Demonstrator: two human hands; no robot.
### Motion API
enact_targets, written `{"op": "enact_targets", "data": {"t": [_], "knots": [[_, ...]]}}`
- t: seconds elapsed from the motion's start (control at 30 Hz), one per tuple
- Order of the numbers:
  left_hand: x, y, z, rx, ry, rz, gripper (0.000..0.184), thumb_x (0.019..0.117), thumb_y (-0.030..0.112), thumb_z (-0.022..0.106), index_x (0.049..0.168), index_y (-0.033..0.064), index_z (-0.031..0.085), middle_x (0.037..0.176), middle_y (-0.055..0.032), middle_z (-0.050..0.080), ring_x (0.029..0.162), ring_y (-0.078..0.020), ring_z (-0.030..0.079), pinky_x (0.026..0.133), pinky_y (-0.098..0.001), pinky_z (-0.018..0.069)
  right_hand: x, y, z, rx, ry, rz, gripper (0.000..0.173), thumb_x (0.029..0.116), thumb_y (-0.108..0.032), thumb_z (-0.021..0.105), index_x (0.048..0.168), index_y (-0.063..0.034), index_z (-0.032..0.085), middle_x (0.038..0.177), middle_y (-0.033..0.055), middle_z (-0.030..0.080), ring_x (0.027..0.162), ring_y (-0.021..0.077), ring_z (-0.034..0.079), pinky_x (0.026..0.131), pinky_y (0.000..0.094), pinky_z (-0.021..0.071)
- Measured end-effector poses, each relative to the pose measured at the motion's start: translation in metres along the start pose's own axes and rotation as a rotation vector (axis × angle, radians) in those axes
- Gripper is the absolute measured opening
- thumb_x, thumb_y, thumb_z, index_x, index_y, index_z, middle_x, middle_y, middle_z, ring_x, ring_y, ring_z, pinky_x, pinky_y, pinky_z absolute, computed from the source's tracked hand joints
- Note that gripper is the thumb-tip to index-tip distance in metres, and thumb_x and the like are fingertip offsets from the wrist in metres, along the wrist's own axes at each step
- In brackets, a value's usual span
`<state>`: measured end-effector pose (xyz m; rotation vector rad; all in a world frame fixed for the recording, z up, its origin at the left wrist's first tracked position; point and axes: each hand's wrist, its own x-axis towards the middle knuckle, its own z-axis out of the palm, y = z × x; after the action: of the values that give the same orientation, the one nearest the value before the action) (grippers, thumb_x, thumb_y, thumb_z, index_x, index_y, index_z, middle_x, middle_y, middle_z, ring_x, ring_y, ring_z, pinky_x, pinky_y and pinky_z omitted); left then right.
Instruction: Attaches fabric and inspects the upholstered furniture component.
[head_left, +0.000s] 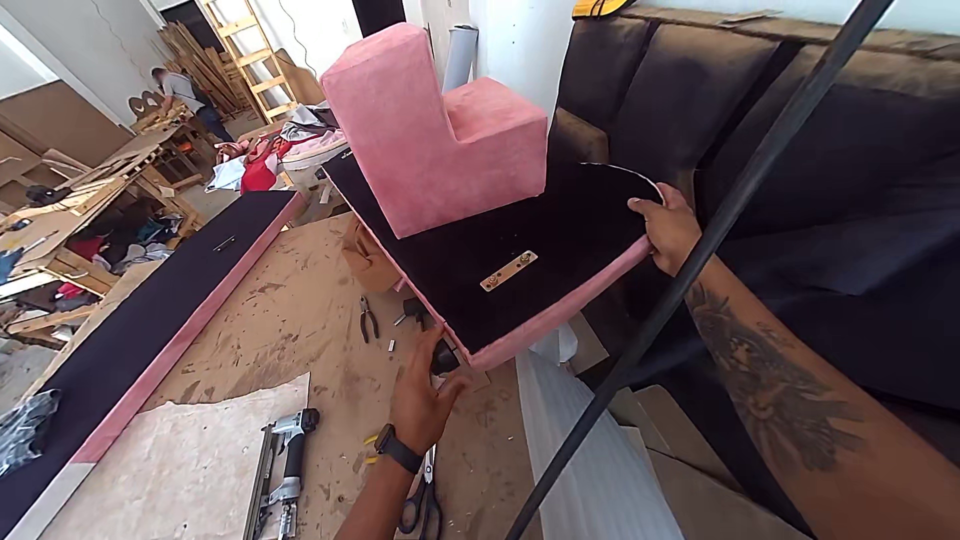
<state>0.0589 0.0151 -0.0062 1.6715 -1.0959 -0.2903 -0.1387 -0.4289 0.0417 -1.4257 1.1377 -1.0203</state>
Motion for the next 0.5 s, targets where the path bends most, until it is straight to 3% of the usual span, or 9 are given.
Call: {"op": "enact_targets", "data": {"t": [0.07,0.1,0.13,0.17,0.2,0.27,0.33,0.43,0.5], "knots": [[-0.006,0.006,-0.002,-0.304,-0.084,-0.179,0.100,0.0876,0.045,0.080,0.162,0.0114,0.023,0.151,-0.0106,0.051,0.116,-0.0248,0.068,0.090,-0.0450,0.0650,0.000,0.003,-0.002,0.016,-0.003,0.011,0.070,0.0933,-0.040,0.070,0.155,-0.0243,0.041,0.153,0.0078,0.050,0.136,0.0239,0.052,0.105,0.0572,0.0477],[-0.009,0.004,-0.005,-0.456,-0.119,-0.297,0.088,0.0975,0.054,0.063,0.161,0.0072,0.023,0.140,-0.0159,0.060,0.103,-0.0289,0.072,0.082,-0.0467,0.0656,0.001,0.004,-0.002,0.021,0.000,0.018,0.071,0.0932,-0.041,0.070,0.156,-0.0252,0.041,0.153,0.0076,0.050,0.136,0.0241,0.052,0.105,0.0574,0.0476],[-0.010,0.002,-0.006,-0.574,-0.152,-0.423,0.077,0.1048,0.061,0.037,0.154,0.0020,0.033,0.121,-0.0209,0.069,0.085,-0.0298,0.074,0.072,-0.0438,0.0647,0.002,0.004,-0.001,0.027,0.005,0.028,0.072,0.0930,-0.041,0.070,0.157,-0.0254,0.039,0.154,0.0075,0.049,0.137,0.0244,0.051,0.105,0.0574,0.0476],[-0.009,0.004,-0.006,-0.642,-0.179,-0.544,0.081,0.1053,0.065,0.017,0.143,-0.0013,0.044,0.101,-0.0225,0.074,0.067,-0.0266,0.071,0.059,-0.0373,0.0609,0.001,0.005,-0.001,0.030,0.016,0.035,0.071,0.0929,-0.040,0.070,0.156,-0.0255,0.040,0.152,0.0073,0.050,0.135,0.0245,0.052,0.103,0.0571,0.0482],[-0.007,0.008,-0.005,-0.698,-0.176,-0.619,0.082,0.1060,0.063,0.011,0.134,-0.0031,0.052,0.084,-0.0219,0.072,0.053,-0.0221,0.063,0.049,-0.0314,0.0537,0.001,0.005,0.000,0.030,0.026,0.039,0.071,0.0925,-0.040,0.070,0.155,-0.0260,0.041,0.151,0.0065,0.052,0.135,0.0241,0.053,0.102,0.0568,0.0490],[-0.001,0.016,-0.006,-0.773,-0.166,-0.598,0.057,0.1123,0.044,0.025,0.127,-0.0034,0.054,0.080,-0.0186,0.067,0.051,-0.0165,0.057,0.047,-0.0269,0.0498,0.002,0.007,0.000,0.026,0.046,0.040,0.073,0.0916,-0.042,0.071,0.156,-0.0265,0.041,0.153,0.0050,0.050,0.136,0.0228,0.052,0.103,0.0560,0.0482],[0.005,0.019,-0.010,-0.692,-0.169,-0.438,0.043,0.1080,0.022,0.051,0.143,-0.0031,0.047,0.099,-0.0218,0.068,0.070,-0.0244,0.068,0.063,-0.0360,0.0608,0.008,0.010,-0.001,0.014,0.059,0.033,0.075,0.0907,-0.044,0.072,0.156,-0.0254,0.041,0.154,0.0046,0.050,0.137,0.0219,0.051,0.106,0.0549,0.0475],[0.000,0.017,-0.011,-0.542,-0.156,-0.325,0.088,0.0917,0.015,0.078,0.162,0.0065,0.025,0.130,-0.0238,0.063,0.099,-0.0376,0.072,0.081,-0.0512,0.0657,0.006,0.009,0.001,0.017,0.050,0.036,0.075,0.0915,-0.042,0.072,0.157,-0.0233,0.040,0.156,0.0049,0.048,0.140,0.0204,0.048,0.109,0.0533,0.0458],[-0.002,0.011,-0.015,-0.636,-0.171,-0.420,0.105,0.0909,0.038,0.079,0.165,0.0118,0.010,0.139,-0.0262,0.057,0.107,-0.0416,0.070,0.083,-0.0544,0.0648,0.000,-0.001,0.005,0.042,0.046,0.046,0.073,0.0924,-0.038,0.071,0.157,-0.0229,0.040,0.156,0.0053,0.048,0.139,0.0203,0.049,0.109,0.0525,0.0463]]}}
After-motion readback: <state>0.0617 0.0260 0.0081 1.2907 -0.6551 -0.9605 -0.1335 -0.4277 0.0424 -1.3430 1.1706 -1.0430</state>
